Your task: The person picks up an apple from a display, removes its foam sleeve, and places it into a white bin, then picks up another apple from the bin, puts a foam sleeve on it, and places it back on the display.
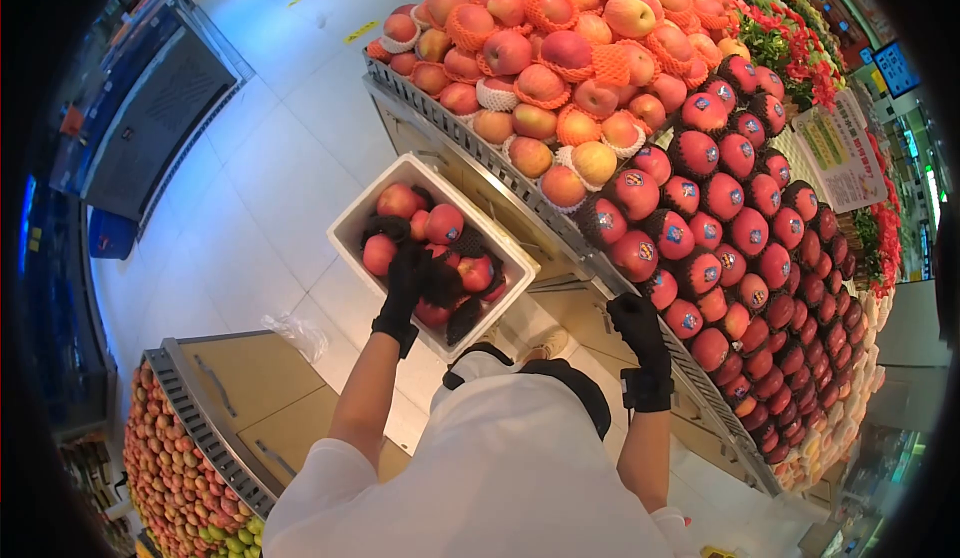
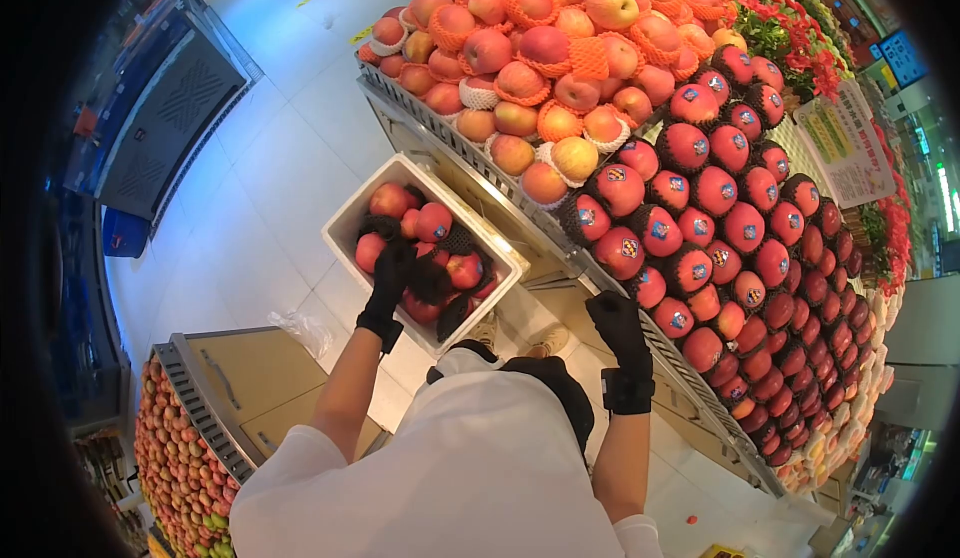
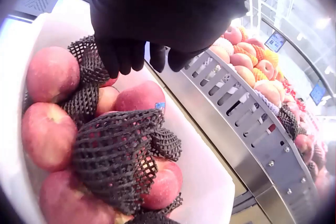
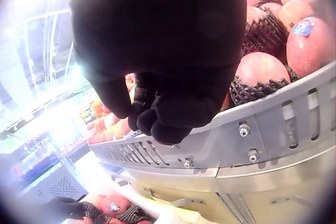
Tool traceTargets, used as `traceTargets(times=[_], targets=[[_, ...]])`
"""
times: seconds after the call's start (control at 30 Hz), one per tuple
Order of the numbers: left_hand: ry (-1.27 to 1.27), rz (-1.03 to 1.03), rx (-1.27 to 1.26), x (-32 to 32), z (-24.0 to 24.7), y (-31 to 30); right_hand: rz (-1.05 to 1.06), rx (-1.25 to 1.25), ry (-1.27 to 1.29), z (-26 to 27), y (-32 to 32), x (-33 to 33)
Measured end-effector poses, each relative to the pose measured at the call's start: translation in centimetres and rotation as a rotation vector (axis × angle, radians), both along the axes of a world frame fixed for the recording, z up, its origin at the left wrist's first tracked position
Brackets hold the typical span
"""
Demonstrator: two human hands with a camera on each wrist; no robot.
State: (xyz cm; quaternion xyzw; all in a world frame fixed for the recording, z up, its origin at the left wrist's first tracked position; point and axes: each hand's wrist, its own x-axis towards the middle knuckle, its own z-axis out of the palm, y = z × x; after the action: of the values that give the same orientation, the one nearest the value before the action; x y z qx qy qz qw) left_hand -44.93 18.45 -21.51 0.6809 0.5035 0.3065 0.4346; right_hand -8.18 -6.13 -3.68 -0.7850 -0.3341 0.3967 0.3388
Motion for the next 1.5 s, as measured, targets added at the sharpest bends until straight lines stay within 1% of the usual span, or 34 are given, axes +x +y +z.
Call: traceTargets(times=[0.03, 0.07, 0.1, 0.17, 0.2, 0.27, 0.33, 0.37, 0.4, 0.43, 0.5, 0.57, 0.63, 0.73, 0.83, 0.93, 0.97, 1.0, 1.13, 1.17, 1.27, 1.4, 1.5], targets=[[0.034, -0.003, 0.078, 0.5, -0.2, 0.9, 0.015, 0.019, -0.015, -0.3, -0.2, 0.1], [-0.047, 0.018, 0.019, 1.1, -0.5, 1.4, 0.031, 0.038, -0.030, -0.6, -0.2, 0.2], [-0.128, 0.039, -0.039, 2.3, 1.3, 1.4, 0.047, 0.059, -0.045, -0.8, -0.3, 0.3], [-0.124, 0.055, -0.102, 4.2, 4.9, 1.1, 0.028, 0.012, -0.029, -0.3, -0.5, 0.1], [-0.038, 0.049, -0.108, 5.1, 7.0, 0.9, 0.016, -0.011, -0.022, -0.1, -0.6, 0.1], [0.136, 0.032, -0.121, 6.6, 10.8, 0.4, 0.022, 0.030, -0.055, -0.7, -1.3, 0.2], [0.306, 0.014, -0.130, 7.8, 12.6, 0.4, 0.019, 0.059, -0.094, -1.2, -1.9, 0.4], [0.207, 0.040, -0.147, 8.0, 10.0, 1.1, 0.014, 0.067, -0.116, -1.4, -2.3, 0.5], [0.106, 0.068, -0.165, 7.9, 4.8, 2.2, 0.009, 0.074, -0.139, -1.4, -2.6, 0.6], [0.006, 0.096, -0.182, 8.0, 1.3, 3.0, 0.006, 0.084, -0.114, -1.4, -2.9, 0.7], [0.207, 0.123, -0.111, 8.6, -1.3, 3.6, -0.001, 0.077, -0.122, -1.9, -3.4, 0.8], [0.405, 0.147, -0.036, 9.5, -2.9, 4.0, -0.002, 0.052, -0.137, -2.8, -4.0, 1.2], [0.608, 0.162, 0.040, 10.1, -3.6, 4.2, -0.006, 0.062, -0.137, -2.1, -4.0, 0.8], [0.659, 0.161, 0.012, 10.4, -4.0, 4.8, -0.001, 0.067, -0.133, -1.3, -4.5, 0.3], [0.622, 0.103, 0.037, 10.2, -3.9, 5.4, -0.030, 0.079, -0.125, -1.3, -5.2, 0.4], [0.574, 0.144, 0.048, 9.4, -4.3, 5.6, -0.030, 0.089, -0.166, -0.7, -5.7, 0.3], [0.494, 0.097, 0.034, 8.9, -5.6, 6.0, -0.032, 0.102, -0.165, -0.5, -5.8, 0.3], [0.397, 0.100, -0.018, 9.0, -4.9, 5.7, -0.032, 0.115, -0.165, -0.4, -5.9, 0.3], [0.015, 0.120, -0.238, 9.1, 5.2, 2.6, -0.036, 0.144, -0.145, -0.4, -6.1, 0.4], [-0.081, 0.127, -0.294, 9.1, 6.2, 2.1, -0.034, 0.156, -0.159, -0.5, -6.0, 0.4], [-0.337, 0.159, -0.423, 8.6, 5.9, 1.2, -0.003, 0.130, -0.184, -1.1, -5.8, 0.7], [-0.563, 0.129, -0.493, 7.9, 7.9, 0.1, 0.060, 0.134, -0.155, -1.1, -4.4, 0.8], [-0.696, 0.084, -0.524, 7.6, 9.9, -1.3, 0.042, 0.142, -0.054, -1.3, -3.0, 0.4]])
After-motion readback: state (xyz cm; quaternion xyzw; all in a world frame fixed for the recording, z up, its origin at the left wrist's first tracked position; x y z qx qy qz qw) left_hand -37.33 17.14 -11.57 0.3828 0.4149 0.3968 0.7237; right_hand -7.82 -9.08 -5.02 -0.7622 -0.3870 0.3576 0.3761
